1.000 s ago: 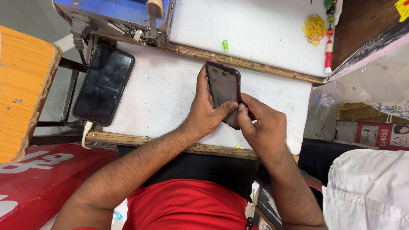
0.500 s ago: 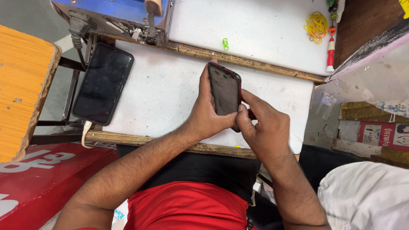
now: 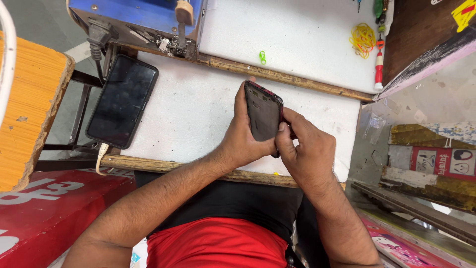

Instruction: The person disassembles a smartphone on a workbench. They remove the back cover, unscrew internal components, detach the battery and motherboard, and separate the screen assembly. The person uses a screwdriver and a plastic pry tool to carefully separate parts.

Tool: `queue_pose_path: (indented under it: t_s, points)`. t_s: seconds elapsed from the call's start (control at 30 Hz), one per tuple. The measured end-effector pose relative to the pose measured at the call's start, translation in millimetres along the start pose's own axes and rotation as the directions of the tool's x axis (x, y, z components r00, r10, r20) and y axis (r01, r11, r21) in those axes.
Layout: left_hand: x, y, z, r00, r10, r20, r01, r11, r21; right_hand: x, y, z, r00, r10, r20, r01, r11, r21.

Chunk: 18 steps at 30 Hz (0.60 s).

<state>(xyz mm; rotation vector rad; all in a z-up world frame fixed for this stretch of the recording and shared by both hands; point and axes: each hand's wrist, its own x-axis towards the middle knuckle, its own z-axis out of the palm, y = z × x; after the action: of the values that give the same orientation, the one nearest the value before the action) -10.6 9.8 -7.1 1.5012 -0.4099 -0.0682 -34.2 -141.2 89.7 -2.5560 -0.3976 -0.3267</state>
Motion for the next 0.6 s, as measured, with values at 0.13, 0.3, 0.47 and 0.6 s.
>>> queue_pose_path:
  t_s: [0.13, 0.3, 0.47, 0.6]
  points:
    - [-1.2, 1.9, 1.2, 0.999, -0.023, 0.023, 0.022, 0.999, 0.045, 0.6, 1.5, 1.9, 0.996, 0.085, 0.013, -0.085, 0.996, -0.014]
    - [-2.5, 4.6, 1.8, 0.999, -0.023, 0.045, 0.02, 0.999, 0.047, -0.9, -0.1, -3.8, 0.999, -0.01, -0.048, 0.009, 1.0, -0.015]
    - [-2.6, 6.2, 1.6, 0.999, -0.017, 0.05, 0.014, 0.998, 0.062, -0.5, -3.8, -6.5, 1.0, 0.004, -0.017, -0.004, 1.0, -0.006]
    - [-4.4, 7.4, 1.2, 0.997, -0.034, 0.062, 0.031, 0.999, 0.043, 1.7, -4.4, -5.5, 0.994, 0.108, 0.032, -0.108, 0.994, -0.002]
